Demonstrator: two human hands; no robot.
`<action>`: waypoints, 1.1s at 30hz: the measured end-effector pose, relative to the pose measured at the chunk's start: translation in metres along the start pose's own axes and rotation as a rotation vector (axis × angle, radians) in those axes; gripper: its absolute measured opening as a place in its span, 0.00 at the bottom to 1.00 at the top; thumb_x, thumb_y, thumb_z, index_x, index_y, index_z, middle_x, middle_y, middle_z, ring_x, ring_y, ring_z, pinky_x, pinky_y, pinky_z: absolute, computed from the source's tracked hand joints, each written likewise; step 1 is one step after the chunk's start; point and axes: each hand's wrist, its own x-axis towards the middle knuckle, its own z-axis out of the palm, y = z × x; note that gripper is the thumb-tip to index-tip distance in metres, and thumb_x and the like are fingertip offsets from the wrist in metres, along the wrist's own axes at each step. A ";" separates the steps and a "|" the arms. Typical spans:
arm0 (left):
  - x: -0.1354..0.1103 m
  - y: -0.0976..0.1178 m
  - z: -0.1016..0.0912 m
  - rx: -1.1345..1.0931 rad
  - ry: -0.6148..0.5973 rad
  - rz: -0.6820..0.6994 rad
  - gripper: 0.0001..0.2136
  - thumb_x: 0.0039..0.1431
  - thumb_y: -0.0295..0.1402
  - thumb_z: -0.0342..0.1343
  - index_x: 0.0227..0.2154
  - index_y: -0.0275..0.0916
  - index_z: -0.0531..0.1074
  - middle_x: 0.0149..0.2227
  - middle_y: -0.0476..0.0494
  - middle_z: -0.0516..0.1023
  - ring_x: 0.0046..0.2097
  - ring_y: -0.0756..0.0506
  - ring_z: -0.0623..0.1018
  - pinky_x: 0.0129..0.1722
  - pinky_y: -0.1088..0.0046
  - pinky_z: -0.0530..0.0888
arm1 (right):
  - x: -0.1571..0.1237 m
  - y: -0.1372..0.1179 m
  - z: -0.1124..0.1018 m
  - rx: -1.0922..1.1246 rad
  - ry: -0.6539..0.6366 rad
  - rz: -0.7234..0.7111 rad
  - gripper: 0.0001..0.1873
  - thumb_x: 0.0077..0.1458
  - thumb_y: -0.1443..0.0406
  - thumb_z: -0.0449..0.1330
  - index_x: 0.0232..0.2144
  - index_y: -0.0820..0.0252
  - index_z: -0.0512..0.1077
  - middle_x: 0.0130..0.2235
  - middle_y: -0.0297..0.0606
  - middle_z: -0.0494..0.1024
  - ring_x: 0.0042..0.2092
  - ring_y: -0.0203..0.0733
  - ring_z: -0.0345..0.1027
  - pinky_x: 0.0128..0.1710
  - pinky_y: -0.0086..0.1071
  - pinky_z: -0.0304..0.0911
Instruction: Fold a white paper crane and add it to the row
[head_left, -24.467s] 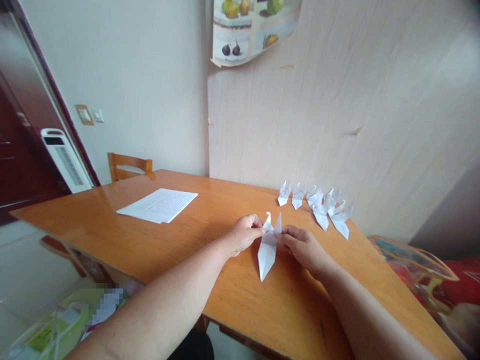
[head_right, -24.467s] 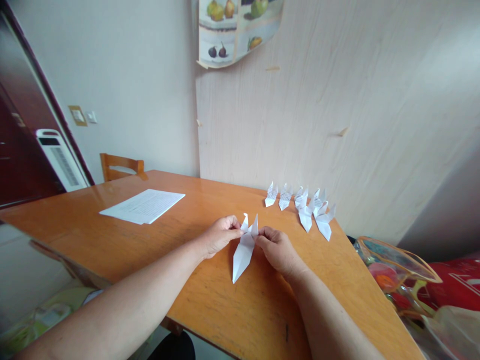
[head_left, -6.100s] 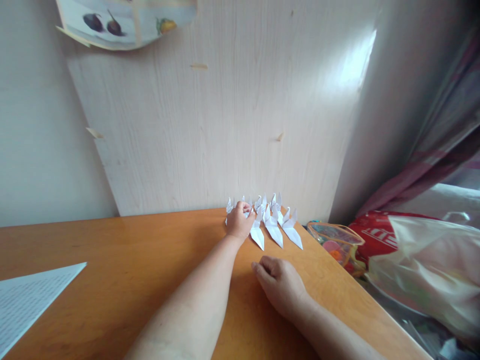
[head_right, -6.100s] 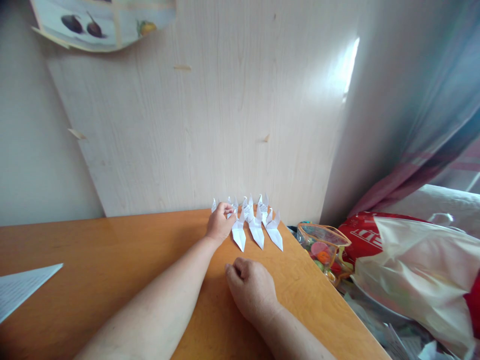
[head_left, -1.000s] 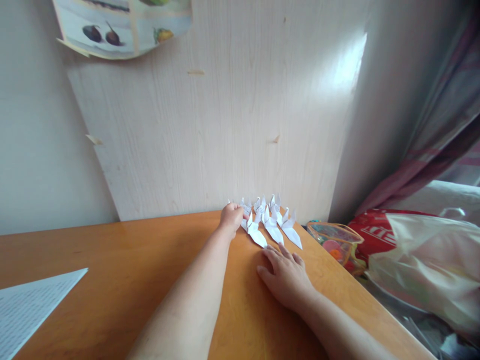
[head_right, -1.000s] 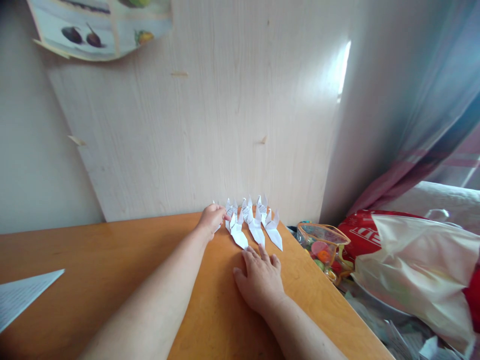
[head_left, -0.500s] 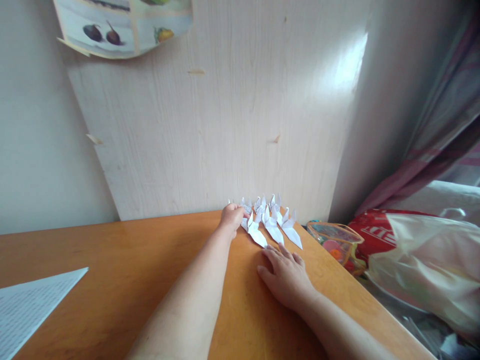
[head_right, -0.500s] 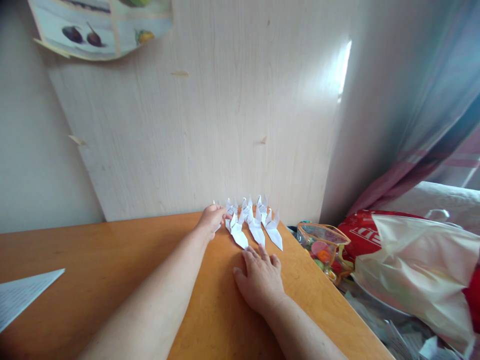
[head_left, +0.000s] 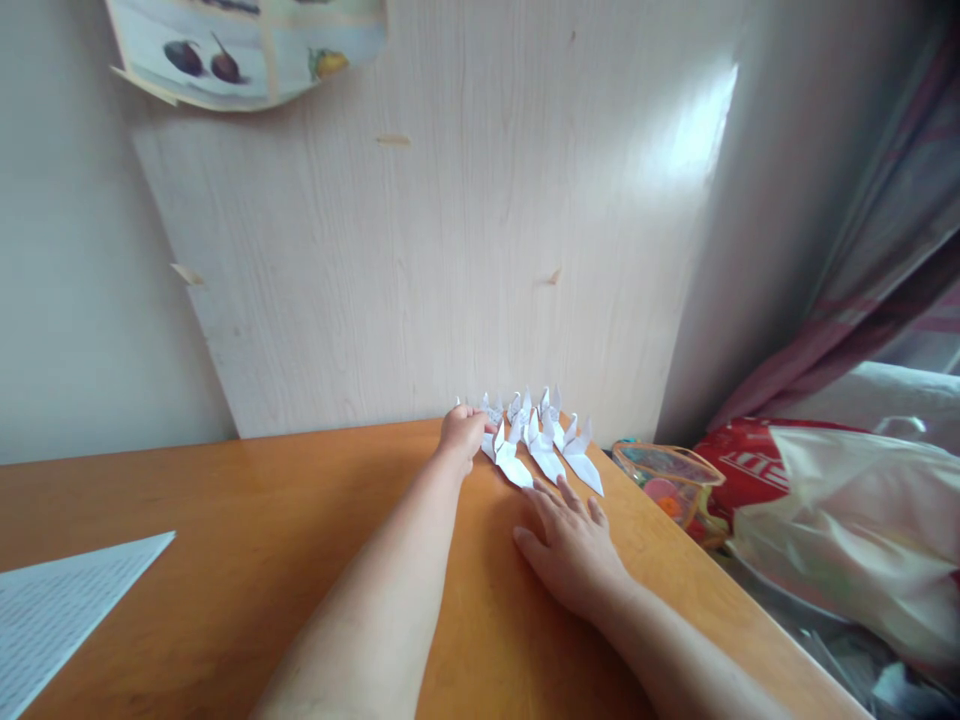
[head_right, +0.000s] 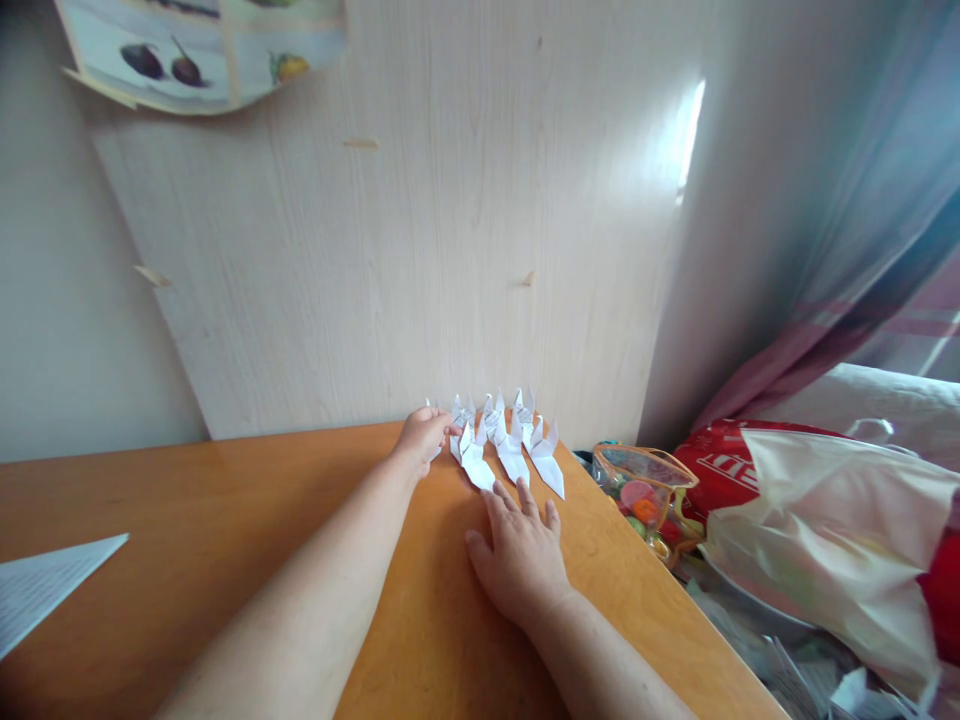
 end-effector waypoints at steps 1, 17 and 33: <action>0.000 0.000 0.000 0.008 0.003 -0.001 0.02 0.45 0.28 0.55 0.24 0.36 0.72 0.26 0.42 0.79 0.27 0.48 0.73 0.27 0.75 0.65 | 0.000 0.001 0.000 0.016 0.032 0.001 0.30 0.61 0.57 0.52 0.65 0.55 0.63 0.69 0.38 0.60 0.72 0.58 0.39 0.67 0.62 0.34; 0.003 -0.007 0.005 0.013 0.003 -0.019 0.02 0.49 0.29 0.56 0.24 0.37 0.72 0.28 0.41 0.80 0.29 0.46 0.75 0.28 0.74 0.66 | 0.025 -0.023 -0.021 0.187 0.038 -0.099 0.20 0.62 0.67 0.50 0.52 0.57 0.76 0.51 0.42 0.80 0.52 0.48 0.71 0.50 0.35 0.61; 0.002 -0.007 0.004 -0.030 -0.001 -0.003 0.03 0.49 0.29 0.55 0.23 0.37 0.70 0.26 0.42 0.79 0.29 0.46 0.76 0.27 0.74 0.66 | 0.081 -0.006 0.006 -0.218 0.028 -0.175 0.19 0.68 0.63 0.48 0.41 0.55 0.79 0.49 0.43 0.77 0.50 0.50 0.65 0.49 0.39 0.54</action>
